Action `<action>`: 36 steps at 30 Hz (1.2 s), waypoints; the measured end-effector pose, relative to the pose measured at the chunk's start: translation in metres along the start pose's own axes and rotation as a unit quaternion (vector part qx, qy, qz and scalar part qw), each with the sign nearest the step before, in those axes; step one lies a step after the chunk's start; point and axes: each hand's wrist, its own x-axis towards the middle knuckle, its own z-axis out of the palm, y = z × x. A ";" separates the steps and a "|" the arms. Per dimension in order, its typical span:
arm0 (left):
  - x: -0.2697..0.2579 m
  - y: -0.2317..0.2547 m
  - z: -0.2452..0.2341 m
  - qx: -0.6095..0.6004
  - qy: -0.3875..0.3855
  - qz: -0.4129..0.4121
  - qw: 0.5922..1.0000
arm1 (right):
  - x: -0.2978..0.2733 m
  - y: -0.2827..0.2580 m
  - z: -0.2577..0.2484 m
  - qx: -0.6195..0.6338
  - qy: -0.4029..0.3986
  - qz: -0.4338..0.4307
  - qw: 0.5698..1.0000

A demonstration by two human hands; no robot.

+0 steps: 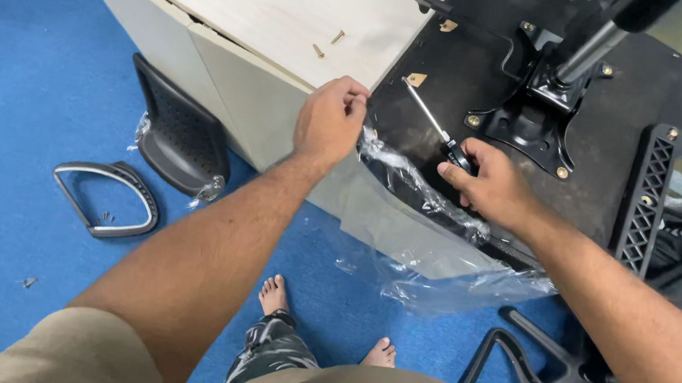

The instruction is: The person assembles an office chair by attaching a black plastic footrest to the chair base using a screwdriver and screws. They position the footrest, insert screws, and tighten them to secure the component.

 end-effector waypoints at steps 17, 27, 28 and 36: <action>0.165 -0.150 -0.017 0.291 -0.282 0.130 0.905 | 0.036 -0.015 0.032 0.002 0.101 0.226 0.969; 0.163 -0.174 -0.005 0.296 -0.219 0.160 0.916 | 0.032 -0.028 0.038 -0.004 0.104 0.242 0.965; 0.159 -0.175 -0.005 0.297 -0.203 0.158 0.920 | 0.031 -0.028 0.036 0.010 0.094 0.230 0.969; 0.131 -0.122 -0.004 0.093 -0.113 0.081 0.986 | 0.001 -0.011 0.015 0.130 0.051 0.085 0.987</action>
